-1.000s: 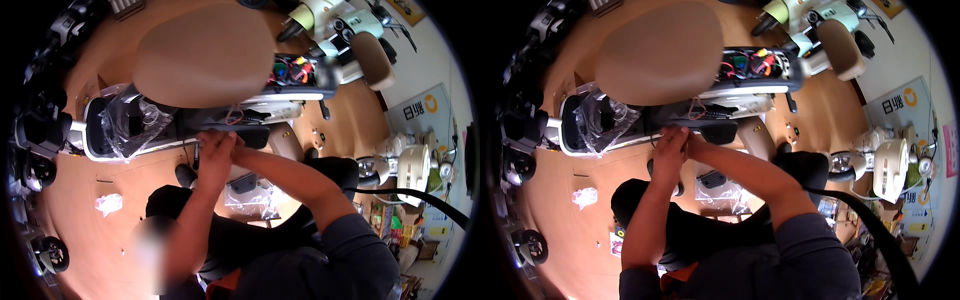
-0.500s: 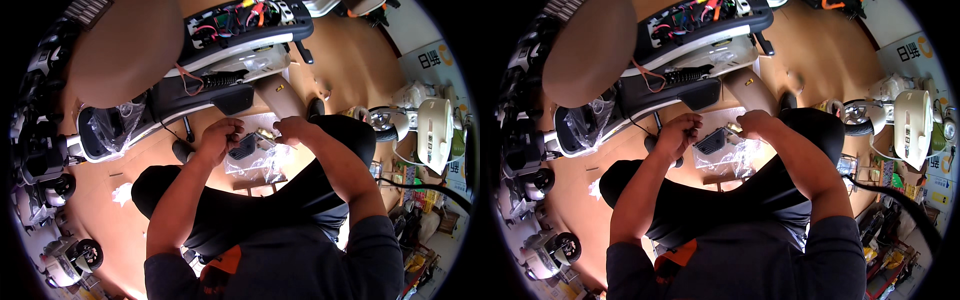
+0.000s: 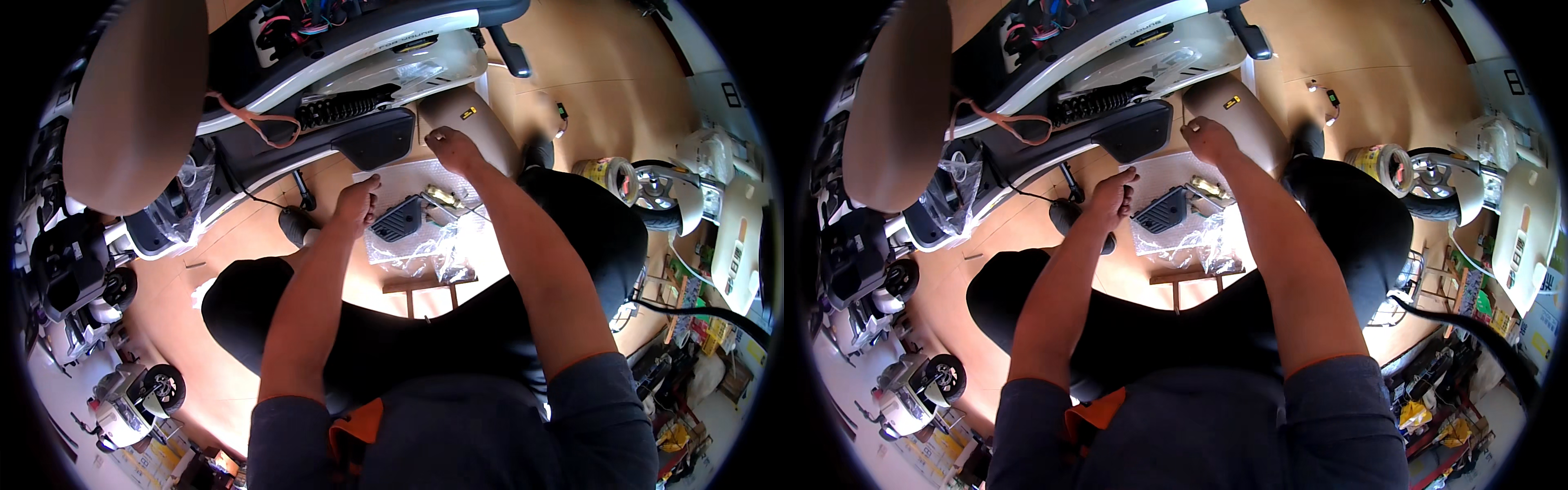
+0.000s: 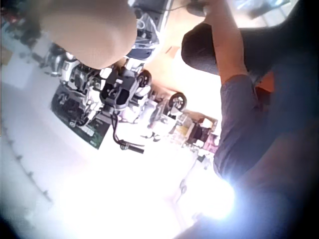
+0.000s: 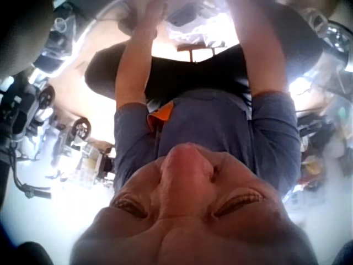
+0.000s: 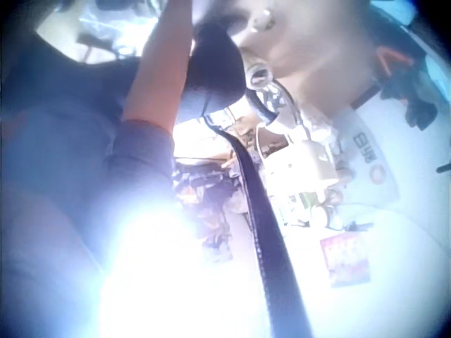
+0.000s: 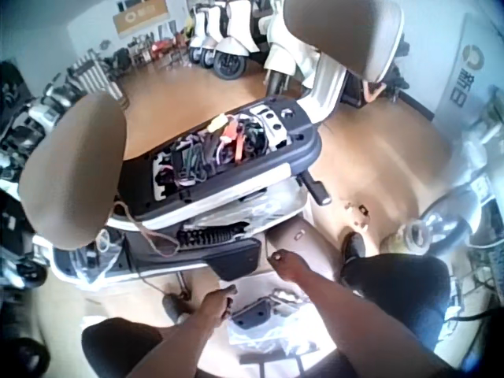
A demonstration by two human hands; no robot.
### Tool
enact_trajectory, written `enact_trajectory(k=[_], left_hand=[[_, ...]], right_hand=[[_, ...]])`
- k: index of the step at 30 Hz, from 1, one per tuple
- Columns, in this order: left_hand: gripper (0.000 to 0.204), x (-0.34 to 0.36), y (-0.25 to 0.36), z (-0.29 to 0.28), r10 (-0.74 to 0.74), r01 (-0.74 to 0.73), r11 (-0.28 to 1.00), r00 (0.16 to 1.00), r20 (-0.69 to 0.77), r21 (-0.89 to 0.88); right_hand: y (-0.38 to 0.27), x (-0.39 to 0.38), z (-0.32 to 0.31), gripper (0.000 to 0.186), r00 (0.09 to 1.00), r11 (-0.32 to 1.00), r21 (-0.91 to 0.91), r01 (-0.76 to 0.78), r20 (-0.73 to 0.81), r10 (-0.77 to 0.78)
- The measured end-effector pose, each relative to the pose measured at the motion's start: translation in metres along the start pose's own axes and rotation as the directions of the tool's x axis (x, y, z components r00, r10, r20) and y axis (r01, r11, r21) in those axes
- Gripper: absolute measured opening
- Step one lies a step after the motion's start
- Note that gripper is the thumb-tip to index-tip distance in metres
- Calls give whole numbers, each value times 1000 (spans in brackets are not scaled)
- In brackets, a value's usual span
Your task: The person sits on the floor and uses a screwdriver to remove screws from a black plastic cover on a scooter. They then use red scissors to trim a small part of the cover.
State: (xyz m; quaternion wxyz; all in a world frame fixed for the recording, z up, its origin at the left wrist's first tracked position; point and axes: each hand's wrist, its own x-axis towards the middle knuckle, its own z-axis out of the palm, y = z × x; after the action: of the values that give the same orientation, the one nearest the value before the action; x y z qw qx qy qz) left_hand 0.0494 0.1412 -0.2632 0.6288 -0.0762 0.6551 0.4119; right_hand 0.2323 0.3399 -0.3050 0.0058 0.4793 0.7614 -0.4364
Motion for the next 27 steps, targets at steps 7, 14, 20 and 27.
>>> enact_trajectory(k=[7,14,20,27], left_hand=[[39,47,-15,17,44,-28,926,998,34,-377],[37,52,-12,40,65,-55,873,998,5,-485],[36,58,-21,30,92,-57,870,995,49,-490],[37,55,-17,37,86,-59,874,996,35,-482]], right_hand=[[-5,28,34,52,999,790,613,-34,35,16],[-17,45,25,49,994,693,717,-82,109,4],[-23,48,22,41,984,697,703,-139,176,18],[-20,54,34,37,999,779,626,-23,45,-7]])
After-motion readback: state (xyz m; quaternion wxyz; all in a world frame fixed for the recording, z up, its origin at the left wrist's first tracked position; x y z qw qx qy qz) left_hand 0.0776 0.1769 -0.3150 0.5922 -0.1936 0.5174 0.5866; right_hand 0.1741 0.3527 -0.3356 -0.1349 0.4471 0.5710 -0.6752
